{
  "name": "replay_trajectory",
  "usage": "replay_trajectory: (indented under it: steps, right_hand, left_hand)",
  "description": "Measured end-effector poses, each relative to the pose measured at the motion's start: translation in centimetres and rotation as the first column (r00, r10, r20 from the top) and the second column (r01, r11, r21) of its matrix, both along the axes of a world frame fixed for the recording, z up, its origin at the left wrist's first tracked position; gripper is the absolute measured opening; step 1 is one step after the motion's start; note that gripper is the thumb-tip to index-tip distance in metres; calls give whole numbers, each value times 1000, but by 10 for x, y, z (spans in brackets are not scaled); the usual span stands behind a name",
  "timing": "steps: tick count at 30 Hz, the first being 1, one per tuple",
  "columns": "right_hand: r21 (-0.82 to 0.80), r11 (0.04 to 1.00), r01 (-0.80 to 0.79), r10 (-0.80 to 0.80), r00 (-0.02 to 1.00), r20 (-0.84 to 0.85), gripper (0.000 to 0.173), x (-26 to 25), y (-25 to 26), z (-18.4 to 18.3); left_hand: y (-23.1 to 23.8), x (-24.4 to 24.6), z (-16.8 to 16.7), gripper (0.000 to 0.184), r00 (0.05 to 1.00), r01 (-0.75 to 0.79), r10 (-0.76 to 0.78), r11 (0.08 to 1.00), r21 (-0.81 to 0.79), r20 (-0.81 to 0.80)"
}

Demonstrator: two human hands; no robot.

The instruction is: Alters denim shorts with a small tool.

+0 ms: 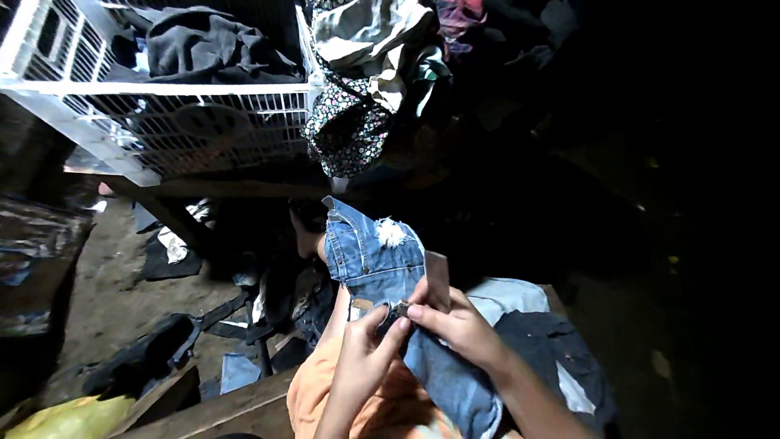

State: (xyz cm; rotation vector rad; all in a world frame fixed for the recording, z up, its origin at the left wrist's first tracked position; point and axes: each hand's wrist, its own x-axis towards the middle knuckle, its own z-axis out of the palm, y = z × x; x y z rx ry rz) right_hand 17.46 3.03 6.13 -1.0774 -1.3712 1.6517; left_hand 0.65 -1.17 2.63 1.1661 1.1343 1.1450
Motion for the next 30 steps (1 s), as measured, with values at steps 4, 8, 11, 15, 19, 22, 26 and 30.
replay_trajectory:
  steps: [4, 8, 11, 15, 19, 22, 26, 30]
  right_hand:
    - [-260, 965, -33, -25, 976, -215, 14, -3, -7, -1]
    - [110, 987, -117, 115, 993, 24, 57, 8, -7, -16]
    - [274, 944, -181, 106, 958, 266, 81, 17, -17, -17]
    - [451, 867, -211, 1, 906, 423, 71, 23, -36, -16]
    - [508, 831, -226, -83, 853, 515, 66, 24, -50, -16]
    - [547, 808, -220, -124, 844, 522, 66, 22, -54, -18]
    - [493, 865, -91, -84, 943, 323, 61, 25, -57, -13]
    - [492, 870, -21, -127, 956, 265, 58, 24, -50, -1]
  left_hand:
    - [-8, -1, 5, 11, 990, 1, 3, 1000, -22, 140]
    - [-14, 8, 11, 19, 961, -147, 171, 982, -123, 219]
    - [-18, 9, 11, 21, 966, -135, 152, 987, -92, 210]
    - [-25, 3, 13, 24, 966, -90, 109, 992, -90, 235]
    - [-33, 3, 19, 35, 942, -124, 175, 975, -187, 287]
    - [-40, 8, 20, 43, 914, -153, 220, 965, -211, 340]
    - [-45, 17, 23, 33, 876, -205, 237, 971, -120, 420]
    - [-38, 29, 11, 25, 891, -230, 188, 972, 53, 414]
